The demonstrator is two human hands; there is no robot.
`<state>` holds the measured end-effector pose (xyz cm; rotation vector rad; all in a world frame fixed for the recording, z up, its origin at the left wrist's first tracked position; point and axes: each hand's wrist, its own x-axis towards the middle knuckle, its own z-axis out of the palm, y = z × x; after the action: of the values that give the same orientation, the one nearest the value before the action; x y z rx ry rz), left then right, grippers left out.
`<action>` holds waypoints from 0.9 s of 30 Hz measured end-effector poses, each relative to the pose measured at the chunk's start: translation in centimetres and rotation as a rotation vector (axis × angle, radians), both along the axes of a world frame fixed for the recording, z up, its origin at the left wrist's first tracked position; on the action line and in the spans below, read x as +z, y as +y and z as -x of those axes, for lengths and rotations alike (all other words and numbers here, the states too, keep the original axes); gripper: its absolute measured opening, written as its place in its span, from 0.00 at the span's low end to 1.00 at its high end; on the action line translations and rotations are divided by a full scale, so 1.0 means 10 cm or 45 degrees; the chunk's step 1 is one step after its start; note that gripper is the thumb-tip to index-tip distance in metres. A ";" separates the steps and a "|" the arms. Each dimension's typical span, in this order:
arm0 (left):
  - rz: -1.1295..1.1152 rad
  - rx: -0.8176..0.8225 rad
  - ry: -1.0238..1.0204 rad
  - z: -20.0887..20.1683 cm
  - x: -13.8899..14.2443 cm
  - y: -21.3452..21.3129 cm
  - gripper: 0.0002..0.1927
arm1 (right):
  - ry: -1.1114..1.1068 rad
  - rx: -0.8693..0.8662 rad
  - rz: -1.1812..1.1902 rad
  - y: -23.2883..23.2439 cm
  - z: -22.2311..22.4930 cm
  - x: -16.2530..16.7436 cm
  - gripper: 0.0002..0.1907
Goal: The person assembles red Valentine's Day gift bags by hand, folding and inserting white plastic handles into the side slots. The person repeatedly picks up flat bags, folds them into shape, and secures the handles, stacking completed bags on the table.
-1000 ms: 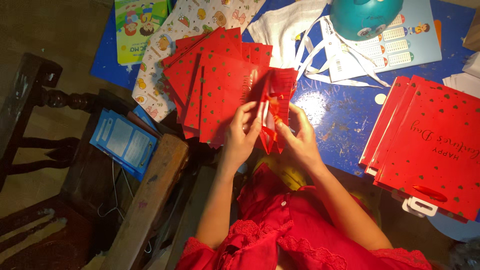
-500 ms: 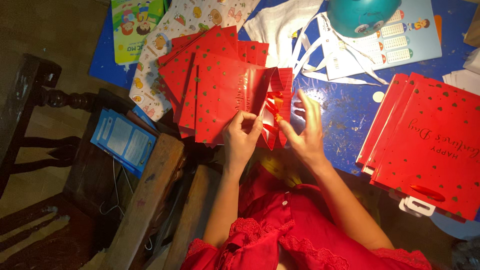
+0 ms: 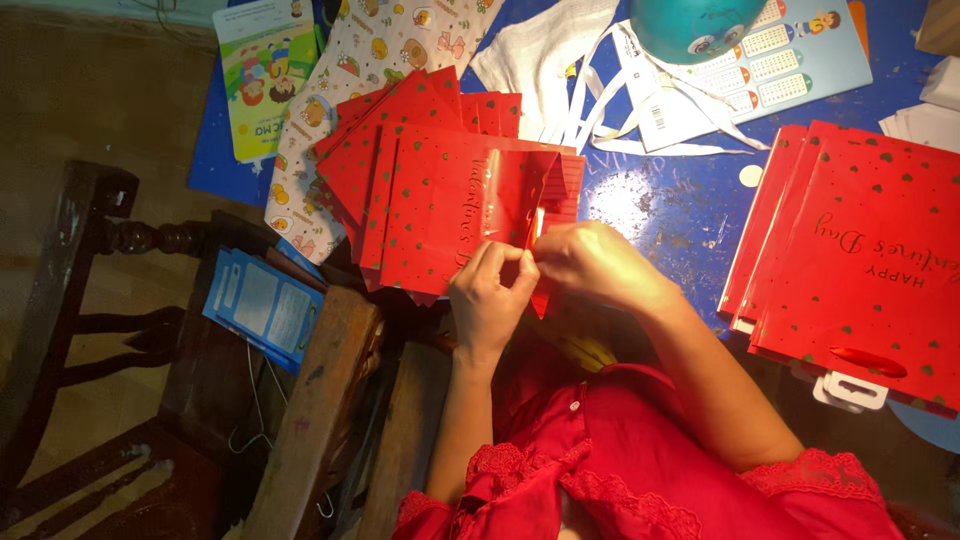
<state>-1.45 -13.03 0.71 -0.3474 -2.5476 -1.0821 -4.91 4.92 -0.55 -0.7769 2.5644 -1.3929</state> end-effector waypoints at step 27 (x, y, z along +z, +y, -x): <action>0.091 -0.035 0.202 -0.18 0.18 0.04 0.09 | -0.182 -0.290 -0.293 -0.32 0.03 -0.42 0.08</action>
<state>0.38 -12.67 2.51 -0.4688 -2.4513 -0.9358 -5.25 1.69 -4.72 -0.3461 2.6995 -1.1296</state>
